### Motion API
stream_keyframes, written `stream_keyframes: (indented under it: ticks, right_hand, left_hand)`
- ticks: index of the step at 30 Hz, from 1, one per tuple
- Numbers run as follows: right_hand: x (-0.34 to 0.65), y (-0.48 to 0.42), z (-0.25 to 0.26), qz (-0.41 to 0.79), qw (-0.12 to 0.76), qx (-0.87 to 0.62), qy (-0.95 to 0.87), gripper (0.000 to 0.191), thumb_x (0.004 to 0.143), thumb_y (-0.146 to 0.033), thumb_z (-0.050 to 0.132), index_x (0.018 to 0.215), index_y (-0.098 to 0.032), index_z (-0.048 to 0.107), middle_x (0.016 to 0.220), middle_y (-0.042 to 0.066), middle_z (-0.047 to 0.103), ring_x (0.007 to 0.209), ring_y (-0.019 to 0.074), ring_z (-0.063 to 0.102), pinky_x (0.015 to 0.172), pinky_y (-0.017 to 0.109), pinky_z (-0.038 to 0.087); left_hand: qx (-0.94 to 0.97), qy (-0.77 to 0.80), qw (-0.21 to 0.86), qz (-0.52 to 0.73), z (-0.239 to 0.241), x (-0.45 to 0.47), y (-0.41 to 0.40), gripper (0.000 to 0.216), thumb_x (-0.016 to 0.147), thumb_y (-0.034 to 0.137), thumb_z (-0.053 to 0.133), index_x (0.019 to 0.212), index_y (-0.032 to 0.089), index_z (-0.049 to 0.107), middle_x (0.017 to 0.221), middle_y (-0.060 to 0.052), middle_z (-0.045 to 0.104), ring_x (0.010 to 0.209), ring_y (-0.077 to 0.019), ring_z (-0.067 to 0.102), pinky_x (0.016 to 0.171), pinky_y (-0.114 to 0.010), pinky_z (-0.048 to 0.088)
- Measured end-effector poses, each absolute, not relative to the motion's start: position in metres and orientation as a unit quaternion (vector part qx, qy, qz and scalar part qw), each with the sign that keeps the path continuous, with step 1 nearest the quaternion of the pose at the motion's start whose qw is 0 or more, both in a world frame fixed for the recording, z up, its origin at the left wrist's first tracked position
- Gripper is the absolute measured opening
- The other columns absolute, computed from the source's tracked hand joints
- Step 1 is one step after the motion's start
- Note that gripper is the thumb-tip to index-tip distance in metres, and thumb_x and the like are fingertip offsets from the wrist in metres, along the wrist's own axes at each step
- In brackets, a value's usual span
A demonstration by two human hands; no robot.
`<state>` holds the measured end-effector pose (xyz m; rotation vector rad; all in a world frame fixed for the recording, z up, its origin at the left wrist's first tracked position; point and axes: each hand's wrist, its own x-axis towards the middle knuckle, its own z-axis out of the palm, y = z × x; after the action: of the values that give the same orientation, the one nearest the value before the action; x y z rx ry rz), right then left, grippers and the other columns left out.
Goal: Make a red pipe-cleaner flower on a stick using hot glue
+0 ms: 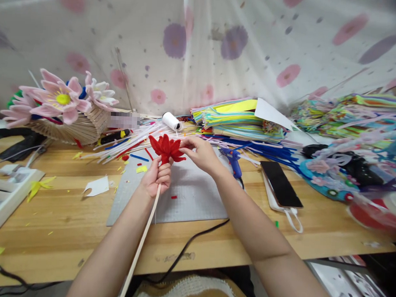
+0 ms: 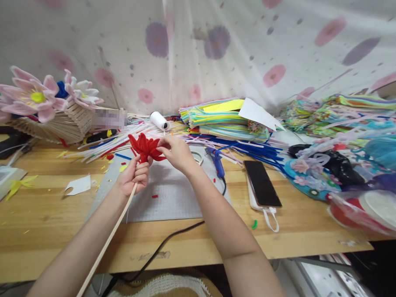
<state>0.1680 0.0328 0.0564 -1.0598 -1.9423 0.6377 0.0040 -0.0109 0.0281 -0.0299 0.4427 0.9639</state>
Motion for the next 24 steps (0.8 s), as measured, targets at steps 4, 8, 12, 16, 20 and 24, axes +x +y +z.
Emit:
stream_keyframes:
  ticks: [4, 8, 12, 16, 20, 24]
  right_hand:
    - [0.174, 0.036, 0.049, 0.331, 0.409, -0.416, -0.741, 0.011, 0.071, -0.023, 0.061, 0.081, -0.017, 0.06, 0.08, 0.001, 0.063, 0.069, 0.011, 0.056, 0.066, 0.026, 0.044]
    - [0.186, 0.036, 0.044, 0.371, 0.446, -0.405, -0.706, 0.028, 0.072, -0.035, 0.061, 0.095, -0.019, 0.057, 0.093, 0.003, 0.062, 0.075, 0.0117, 0.058, 0.068, 0.026, 0.046]
    - [0.189, 0.036, 0.034, 0.359, 0.426, -0.408, -0.723, 0.036, 0.065, -0.032, 0.067, 0.097, -0.019, 0.058, 0.099, 0.005, 0.061, 0.085, 0.0143, 0.058, 0.072, 0.028, 0.047]
    - [0.175, 0.04, 0.027, 0.378, 0.432, -0.392, -0.719, 0.029, 0.068, -0.023, 0.062, 0.097, -0.02, 0.06, 0.096, 0.003, 0.064, 0.078, 0.0127, 0.059, 0.072, 0.028, 0.047]
    - [0.167, 0.048, 0.027, 0.359, 0.435, -0.405, -0.719, 0.013, 0.071, -0.02, 0.057, 0.083, -0.018, 0.063, 0.08, 0.001, 0.065, 0.073, 0.013, 0.059, 0.071, 0.028, 0.046]
    - [0.178, 0.055, 0.032, 0.326, 0.457, -0.458, -0.689, 0.025, 0.068, -0.019, 0.059, 0.093, -0.016, 0.059, 0.079, 0.002, 0.063, 0.07, 0.0125, 0.058, 0.069, 0.029, 0.046]
  left_hand:
    - [0.003, 0.193, 0.856, 0.48, 0.029, 0.001, -0.015, 0.03, 0.09, 0.034, 0.033, 0.087, 0.01, 0.05, 0.041, 0.011, 0.017, 0.027, -0.0021, 0.022, 0.023, -0.01, 0.014]
    - [0.029, 0.184, 0.844, 0.503, 0.03, -0.004, -0.018, 0.026, 0.089, 0.034, 0.035, 0.087, 0.013, 0.05, 0.04, 0.01, 0.023, 0.028, -0.0013, 0.025, 0.024, -0.009, 0.014]
    - [0.048, 0.169, 0.823, 0.54, 0.033, -0.007, -0.02, 0.02, 0.089, 0.03, 0.038, 0.086, 0.014, 0.049, 0.039, 0.011, 0.027, 0.027, 0.0001, 0.025, 0.024, -0.008, 0.013]
    - [0.052, 0.177, 0.825, 0.534, 0.032, -0.006, -0.02, 0.022, 0.089, 0.031, 0.038, 0.087, 0.014, 0.05, 0.039, 0.01, 0.027, 0.027, -0.0001, 0.025, 0.025, -0.008, 0.014]
    - [0.079, 0.228, 0.818, 0.522, 0.028, -0.003, -0.02, 0.029, 0.09, 0.033, 0.032, 0.087, 0.012, 0.051, 0.04, 0.01, 0.024, 0.028, -0.0015, 0.022, 0.025, -0.009, 0.015]
    - [0.197, 0.373, 0.747, 0.514, 0.032, -0.004, -0.014, 0.029, 0.087, 0.036, 0.034, 0.081, 0.013, 0.051, 0.041, 0.011, 0.018, 0.03, -0.0031, 0.012, 0.027, -0.012, 0.009]
